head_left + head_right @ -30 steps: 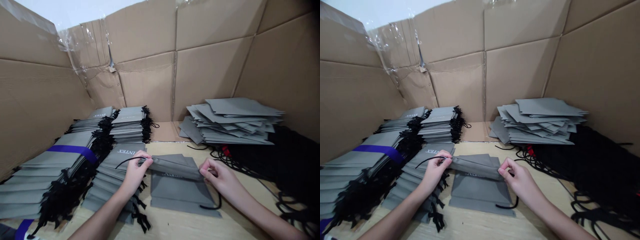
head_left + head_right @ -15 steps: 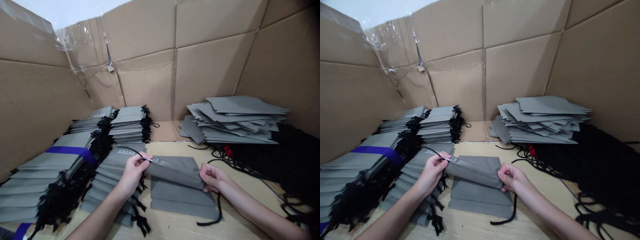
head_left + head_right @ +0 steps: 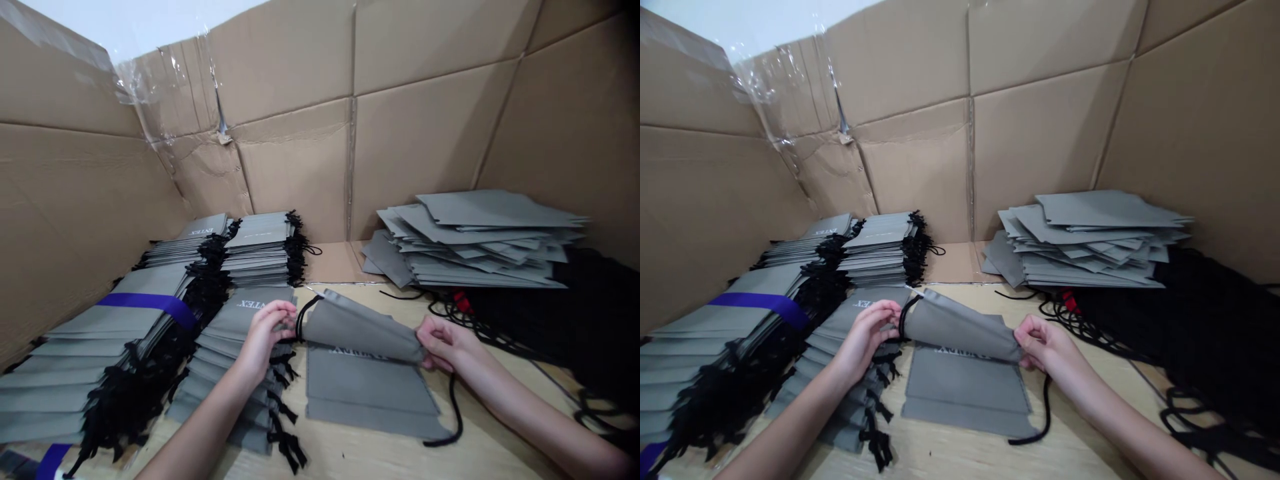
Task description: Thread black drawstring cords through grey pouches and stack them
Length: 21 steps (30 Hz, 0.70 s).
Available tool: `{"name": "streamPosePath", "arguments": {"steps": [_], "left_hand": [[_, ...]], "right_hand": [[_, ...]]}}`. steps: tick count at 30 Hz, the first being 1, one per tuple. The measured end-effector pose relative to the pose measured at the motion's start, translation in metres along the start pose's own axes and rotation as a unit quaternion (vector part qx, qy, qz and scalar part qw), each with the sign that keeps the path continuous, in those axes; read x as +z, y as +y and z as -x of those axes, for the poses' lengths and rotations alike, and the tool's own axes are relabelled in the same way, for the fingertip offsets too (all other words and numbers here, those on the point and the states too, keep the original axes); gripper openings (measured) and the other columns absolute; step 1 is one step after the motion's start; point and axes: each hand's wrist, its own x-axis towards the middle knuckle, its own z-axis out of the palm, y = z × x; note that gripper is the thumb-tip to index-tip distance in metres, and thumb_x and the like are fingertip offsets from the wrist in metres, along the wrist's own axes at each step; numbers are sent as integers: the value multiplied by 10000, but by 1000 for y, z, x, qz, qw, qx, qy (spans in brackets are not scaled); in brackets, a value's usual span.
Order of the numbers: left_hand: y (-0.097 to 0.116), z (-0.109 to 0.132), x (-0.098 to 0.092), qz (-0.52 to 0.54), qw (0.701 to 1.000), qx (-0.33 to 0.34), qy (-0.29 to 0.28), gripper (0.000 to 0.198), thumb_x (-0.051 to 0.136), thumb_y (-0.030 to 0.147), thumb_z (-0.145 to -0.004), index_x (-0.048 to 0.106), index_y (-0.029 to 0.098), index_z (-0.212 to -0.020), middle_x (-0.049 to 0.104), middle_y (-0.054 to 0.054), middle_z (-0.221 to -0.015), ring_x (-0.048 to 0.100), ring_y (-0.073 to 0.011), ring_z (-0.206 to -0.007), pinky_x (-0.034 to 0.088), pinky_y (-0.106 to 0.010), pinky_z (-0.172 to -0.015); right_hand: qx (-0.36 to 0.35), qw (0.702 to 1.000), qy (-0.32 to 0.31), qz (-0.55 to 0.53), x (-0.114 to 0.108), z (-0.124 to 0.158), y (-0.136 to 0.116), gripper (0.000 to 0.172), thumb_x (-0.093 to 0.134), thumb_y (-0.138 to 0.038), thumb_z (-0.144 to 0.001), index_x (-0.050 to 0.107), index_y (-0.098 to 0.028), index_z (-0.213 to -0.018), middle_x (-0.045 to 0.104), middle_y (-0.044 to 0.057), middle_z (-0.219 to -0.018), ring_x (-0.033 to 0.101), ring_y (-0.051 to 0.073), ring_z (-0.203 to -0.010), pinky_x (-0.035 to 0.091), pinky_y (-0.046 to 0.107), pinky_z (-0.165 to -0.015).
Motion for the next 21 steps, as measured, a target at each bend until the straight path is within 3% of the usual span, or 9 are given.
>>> {"name": "streamPosePath", "arguments": {"steps": [3, 6, 8, 12, 17, 21], "left_hand": [[1, 3, 6, -80, 995, 41, -43, 239, 621, 356, -711, 646, 147, -825, 609, -22, -740, 543, -130, -692, 414, -201, -603], [-3, 4, 7, -201, 972, 119, -28, 201, 636, 346, -712, 662, 147, -721, 628, -13, -676, 544, -142, -646, 411, -220, -592], [-5, 3, 4, -271, 946, 177, -6, 149, 622, 296, -730, 681, 166, -689, 670, -32, -713, 580, -175, -684, 438, -262, -644], [-1, 0, -7, -371, 877, 304, 10, 123, 597, 211, -754, 718, 236, -748, 690, -64, -975, 600, -239, -902, 409, -364, -858], [4, 0, -12, -381, 865, 324, -47, 141, 579, 200, -765, 704, 251, -804, 681, -62, -944, 596, -223, -891, 426, -342, -835], [3, 3, -13, -393, 847, 340, -114, 160, 591, 186, -758, 694, 248, -864, 679, -67, -966, 606, -204, -903, 430, -307, -843]], "right_hand": [[-10, 1000, 0, 15, 0, -1, -1, 459, 620, -620, -607, 423, -209, -552, 414, -50, -417, 376, 88, -354, 325, 230, -366], [-12, 1000, -2, 21, 0, -2, 1, 447, 632, -601, -604, 430, -205, -556, 431, -50, -429, 390, 87, -355, 310, 219, -354], [-17, 1000, -5, 25, -2, -4, 6, 432, 632, -583, -616, 433, -203, -565, 424, -57, -450, 405, 87, -363, 324, 219, -364], [-50, 995, -8, 86, -11, -11, 20, 371, 585, -532, -694, 441, -204, -596, 426, -58, -486, 430, 102, -405, 377, 239, -415], [-134, 950, 58, 274, -23, -14, 18, 260, 504, -431, -757, 482, -212, -619, 517, -11, -540, 475, 150, -499, 365, 261, -475], [-166, 930, 70, 320, -28, -15, 9, 239, 474, -411, -761, 491, -217, -624, 548, 5, -571, 487, 162, -534, 362, 267, -504]]}}
